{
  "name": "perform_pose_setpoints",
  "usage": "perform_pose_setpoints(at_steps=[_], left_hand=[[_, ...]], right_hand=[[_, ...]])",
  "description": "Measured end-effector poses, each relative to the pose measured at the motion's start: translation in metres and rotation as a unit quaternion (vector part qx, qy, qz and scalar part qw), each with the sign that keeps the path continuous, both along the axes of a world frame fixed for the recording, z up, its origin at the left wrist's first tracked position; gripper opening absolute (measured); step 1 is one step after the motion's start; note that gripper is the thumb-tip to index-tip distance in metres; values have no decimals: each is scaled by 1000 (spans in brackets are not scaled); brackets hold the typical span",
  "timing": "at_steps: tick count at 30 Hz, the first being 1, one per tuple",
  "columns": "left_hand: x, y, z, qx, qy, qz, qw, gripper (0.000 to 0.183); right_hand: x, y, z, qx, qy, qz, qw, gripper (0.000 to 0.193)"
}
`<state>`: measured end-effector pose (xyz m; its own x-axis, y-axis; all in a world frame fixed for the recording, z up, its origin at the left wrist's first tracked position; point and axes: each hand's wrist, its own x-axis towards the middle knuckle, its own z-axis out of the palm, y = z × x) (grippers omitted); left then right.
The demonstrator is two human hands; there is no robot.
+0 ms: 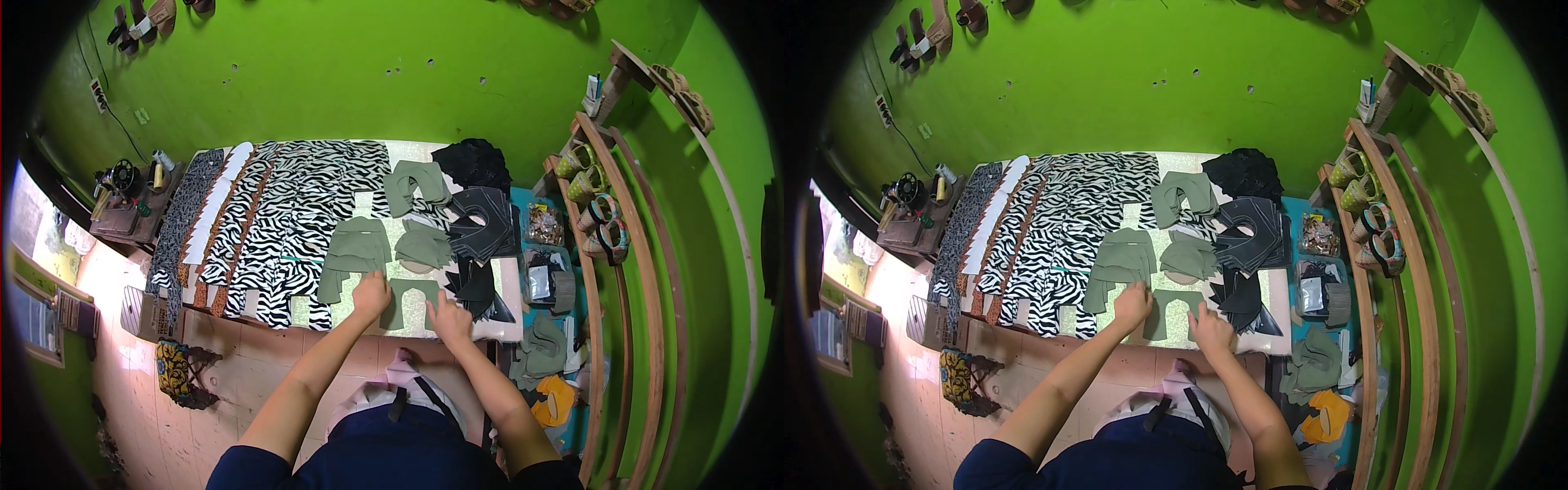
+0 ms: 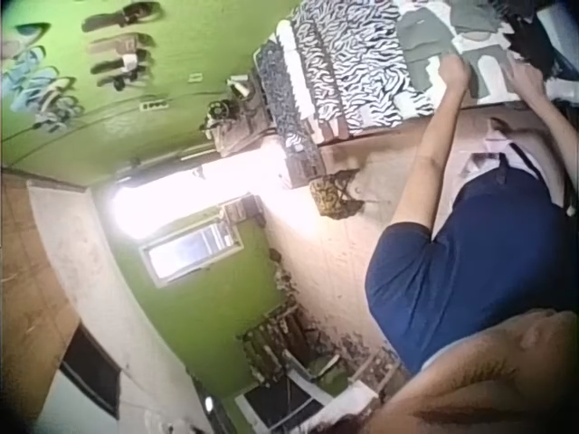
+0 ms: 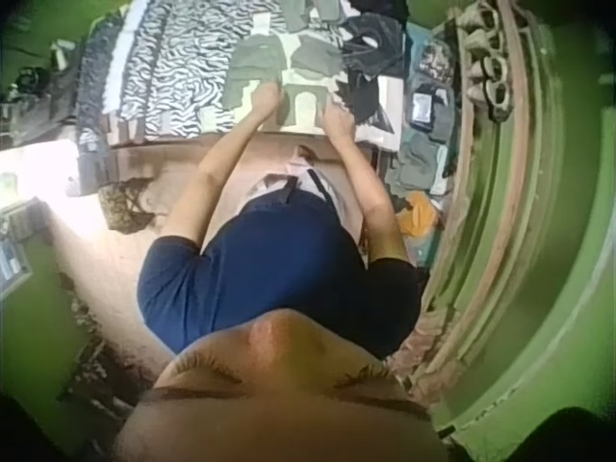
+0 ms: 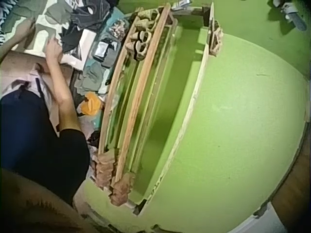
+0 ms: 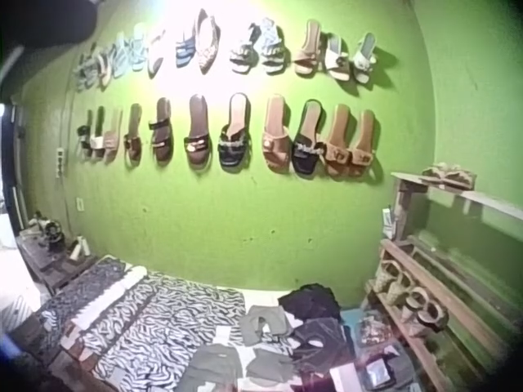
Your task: Organize and stack various pre-cut fabric and leather components for shoe manufacturing.
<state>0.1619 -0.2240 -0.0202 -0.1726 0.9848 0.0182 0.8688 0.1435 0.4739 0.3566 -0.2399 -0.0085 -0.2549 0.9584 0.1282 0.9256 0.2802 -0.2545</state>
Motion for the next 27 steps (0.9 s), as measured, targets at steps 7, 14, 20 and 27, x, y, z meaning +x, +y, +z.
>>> perform_pose_setpoints(at_steps=[7,14,20,27], left_hand=[[-1,40,21,-69,22,-39,997,27],[16,70,18,-79,14,-56,995,28],[27,81,16,-48,9,-69,996,31],[22,84,0,6,54,-88,995,25]], right_hand=[[-19,82,0,67,38,44,996,26],[-31,122,-15,22,32,64,997,37],[-27,130,-10,-45,52,79,994,36],[-15,126,-18,-16,117,104,988,26]])
